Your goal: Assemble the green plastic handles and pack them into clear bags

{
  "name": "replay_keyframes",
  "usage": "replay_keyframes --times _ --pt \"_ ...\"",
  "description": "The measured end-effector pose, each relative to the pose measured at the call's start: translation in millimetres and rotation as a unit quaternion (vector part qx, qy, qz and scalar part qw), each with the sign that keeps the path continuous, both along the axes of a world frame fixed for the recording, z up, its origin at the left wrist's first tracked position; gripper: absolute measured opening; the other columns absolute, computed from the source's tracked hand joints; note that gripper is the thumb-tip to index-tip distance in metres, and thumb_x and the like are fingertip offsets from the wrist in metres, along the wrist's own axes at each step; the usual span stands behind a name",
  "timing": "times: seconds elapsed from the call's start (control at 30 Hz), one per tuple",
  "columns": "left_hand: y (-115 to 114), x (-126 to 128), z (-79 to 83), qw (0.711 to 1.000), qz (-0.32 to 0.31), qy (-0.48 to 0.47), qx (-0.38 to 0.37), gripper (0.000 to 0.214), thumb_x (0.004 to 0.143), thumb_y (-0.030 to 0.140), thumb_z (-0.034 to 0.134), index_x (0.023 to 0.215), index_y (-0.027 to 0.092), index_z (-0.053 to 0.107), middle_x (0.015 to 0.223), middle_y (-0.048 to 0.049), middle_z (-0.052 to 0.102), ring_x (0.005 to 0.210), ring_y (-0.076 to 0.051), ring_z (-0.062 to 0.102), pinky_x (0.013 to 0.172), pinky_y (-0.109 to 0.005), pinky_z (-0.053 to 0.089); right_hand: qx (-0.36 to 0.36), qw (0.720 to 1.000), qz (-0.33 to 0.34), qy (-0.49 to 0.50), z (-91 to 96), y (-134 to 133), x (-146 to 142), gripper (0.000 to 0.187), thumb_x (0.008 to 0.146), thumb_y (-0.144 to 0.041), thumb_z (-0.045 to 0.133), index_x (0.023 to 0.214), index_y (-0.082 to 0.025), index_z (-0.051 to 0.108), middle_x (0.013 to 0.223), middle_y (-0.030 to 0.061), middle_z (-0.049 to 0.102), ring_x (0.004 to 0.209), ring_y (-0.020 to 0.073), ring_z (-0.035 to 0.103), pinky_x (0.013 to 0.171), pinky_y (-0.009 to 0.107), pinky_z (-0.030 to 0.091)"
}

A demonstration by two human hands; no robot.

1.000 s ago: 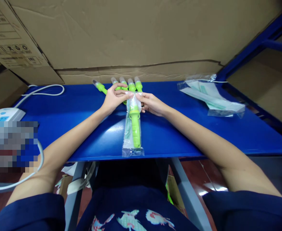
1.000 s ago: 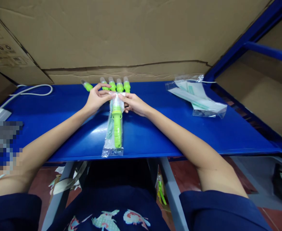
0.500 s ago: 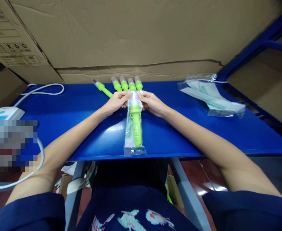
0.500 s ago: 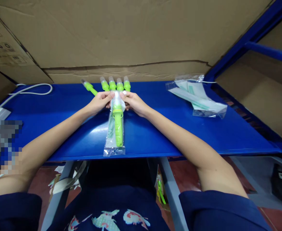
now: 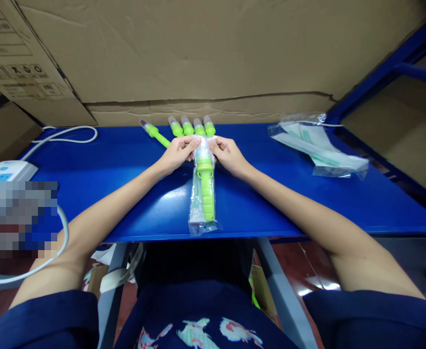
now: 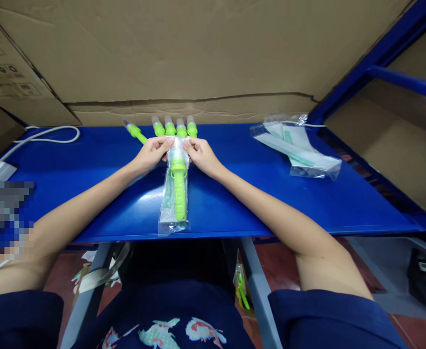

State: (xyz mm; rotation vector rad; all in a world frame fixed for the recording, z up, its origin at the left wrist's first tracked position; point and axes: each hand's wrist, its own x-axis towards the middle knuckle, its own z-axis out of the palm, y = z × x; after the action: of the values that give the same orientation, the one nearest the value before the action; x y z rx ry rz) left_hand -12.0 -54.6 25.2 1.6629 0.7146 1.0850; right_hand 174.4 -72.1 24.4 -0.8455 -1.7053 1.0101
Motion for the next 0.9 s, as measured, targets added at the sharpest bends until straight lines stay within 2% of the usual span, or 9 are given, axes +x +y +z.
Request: replay_keyframes --times 0.13,0.23,0.3,0.4,0.47,0.57,0.67,0.77,0.9 --pt "-1 1 1.9 1.000 -0.001 -0.002 0.020 0.064 0.076 0.080 0.071 0.076 0.016 0.065 0.059 0.0026 0.054 0.050 -0.007 0.045 0.049 -0.022 0.037 0.064 0.996 -0.044 -0.033 1.7 -2 1 0.070 0.081 -0.090 0.056 0.068 -0.021 0.049 0.065 -0.0013 0.047 0.061 0.0110 0.040 0.056 0.027 0.033" --pt "0 2 1.0 0.999 -0.001 -0.008 0.032 0.064 0.077 0.080 0.070 0.072 0.017 0.061 0.056 0.0040 0.051 0.048 -0.006 0.044 0.047 -0.021 0.035 0.075 0.994 -0.066 -0.048 2.5 -4 1 0.071 0.081 -0.091 0.054 0.071 -0.021 0.049 0.067 -0.0009 0.047 0.064 0.0121 0.041 0.058 0.027 0.035" --pt "1 2 -0.8 0.999 0.006 -0.016 0.034 0.065 0.076 0.081 0.070 0.070 0.017 0.059 0.054 0.0046 0.050 0.046 -0.006 0.043 0.045 -0.021 0.034 0.023 0.998 -0.038 -0.034 2.4 -5 1 0.071 0.080 -0.094 0.051 0.077 -0.022 0.052 0.068 -0.0008 0.050 0.062 0.0130 0.045 0.055 0.028 0.039" --pt "5 1 -4.2 0.998 0.039 -0.039 0.039 0.066 0.076 0.083 0.068 0.069 0.018 0.057 0.053 0.0049 0.049 0.045 -0.006 0.042 0.045 -0.021 0.035 -0.117 0.991 0.063 -0.013 1.8 -8 -1 0.077 0.079 -0.098 0.044 0.089 -0.023 0.057 0.072 0.0015 0.060 0.062 0.0163 0.056 0.051 0.029 0.046" --pt "10 -2 -6.6 0.995 0.076 -0.051 0.049 0.066 0.077 0.084 0.066 0.069 0.019 0.055 0.053 0.0053 0.048 0.045 -0.006 0.042 0.046 -0.022 0.037 -0.176 0.977 0.115 -0.028 2.0 -10 -2 0.076 0.074 -0.096 0.055 0.093 -0.022 0.060 0.079 0.0039 0.066 0.068 0.0185 0.063 0.054 0.030 0.052" --pt "19 -7 -10.2 0.990 0.117 -0.051 0.057 0.067 0.079 0.085 0.061 0.071 0.020 0.053 0.055 0.0043 0.048 0.047 -0.007 0.046 0.048 -0.023 0.042 -0.196 0.970 0.134 -0.054 4.1 -15 -4 0.067 0.066 -0.074 0.084 0.099 -0.021 0.063 0.091 0.0063 0.073 0.080 0.0211 0.069 0.068 0.033 0.060" --pt "29 -14 -11.8 0.990 0.127 -0.029 0.043 0.071 0.087 0.089 0.043 0.078 0.019 0.057 0.063 -0.0014 0.057 0.056 -0.011 0.057 0.051 -0.025 0.046 -0.177 0.980 0.086 -0.041 8.0 -12 0 0.060 0.065 -0.057 0.092 0.102 -0.019 0.064 0.095 0.0069 0.075 0.084 0.0227 0.071 0.078 0.037 0.063" --pt "39 -27 -9.8 0.985 0.158 0.011 0.067 0.076 0.093 0.086 0.027 0.088 0.019 0.062 0.079 -0.0081 0.066 0.070 -0.015 0.066 0.057 -0.026 0.050 -0.138 0.990 -0.019 -0.007 12.2 3 15 0.058 0.069 -0.048 0.090 0.110 -0.018 0.062 0.100 0.0083 0.076 0.088 0.0251 0.074 0.083 0.041 0.064" --pt "53 -57 -7.4 0.946 0.255 0.092 0.179 0.064 0.095 0.080 0.039 0.096 0.020 0.062 0.094 -0.0091 0.072 0.084 -0.019 0.070 0.083 -0.036 0.058 -0.086 0.980 -0.180 -0.008 12.9 32 49 0.037 0.082 -0.031 0.078 0.112 -0.020 0.058 0.110 0.0100 0.076 0.099 0.0263 0.075 0.094 0.044 0.062"
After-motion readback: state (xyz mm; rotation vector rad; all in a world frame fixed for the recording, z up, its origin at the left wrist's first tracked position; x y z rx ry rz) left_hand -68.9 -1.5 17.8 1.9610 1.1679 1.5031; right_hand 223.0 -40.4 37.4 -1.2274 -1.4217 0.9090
